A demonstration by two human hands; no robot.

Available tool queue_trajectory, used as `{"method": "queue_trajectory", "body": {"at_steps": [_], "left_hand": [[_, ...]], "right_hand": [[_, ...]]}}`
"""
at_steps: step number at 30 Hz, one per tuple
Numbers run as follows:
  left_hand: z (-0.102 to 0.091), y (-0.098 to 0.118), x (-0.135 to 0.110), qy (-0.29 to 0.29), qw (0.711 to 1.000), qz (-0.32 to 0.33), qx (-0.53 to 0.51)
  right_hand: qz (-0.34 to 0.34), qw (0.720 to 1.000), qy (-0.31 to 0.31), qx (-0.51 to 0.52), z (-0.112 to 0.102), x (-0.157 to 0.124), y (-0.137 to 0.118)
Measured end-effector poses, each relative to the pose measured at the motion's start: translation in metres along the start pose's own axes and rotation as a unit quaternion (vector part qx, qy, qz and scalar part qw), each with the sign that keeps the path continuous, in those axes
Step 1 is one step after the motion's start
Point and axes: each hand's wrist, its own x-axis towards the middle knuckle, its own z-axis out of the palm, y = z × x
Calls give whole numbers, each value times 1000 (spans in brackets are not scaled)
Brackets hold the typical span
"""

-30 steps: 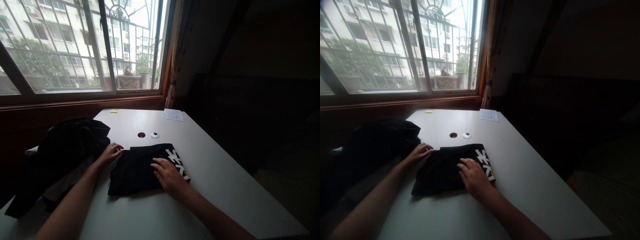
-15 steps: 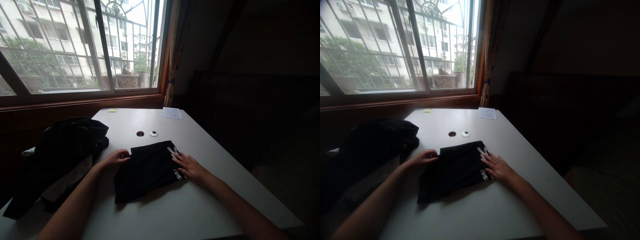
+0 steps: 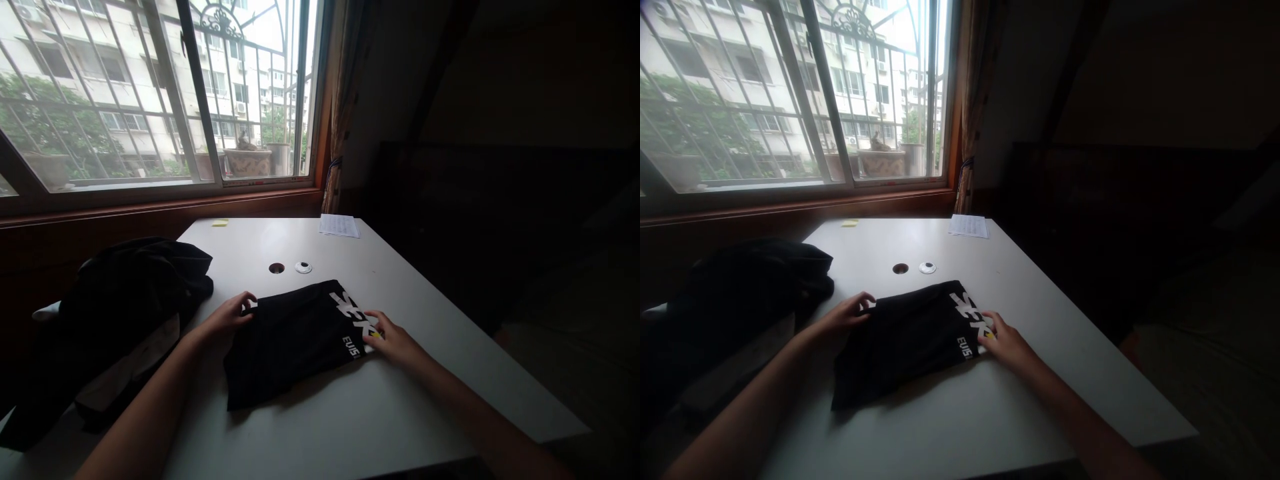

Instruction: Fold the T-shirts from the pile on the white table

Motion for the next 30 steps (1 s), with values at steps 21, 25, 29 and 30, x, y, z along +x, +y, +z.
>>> {"method": "queue_trajectory", "body": {"at_steps": [21,25,29,30], "left_hand": [[82,81,6,49,963,232,130],[92,84,13,49,960,224,158],[97,87,22,37,951,231,204],[98,88,24,35,949,231,212]], "right_hand": [[-253,948,118,-153,16,-41,-22],[-242,953,117,-141,24,-66,-13],[-233,955,136,-125,25,-79,-5],[-233,955,138,-122,24,-80,-4]]}}
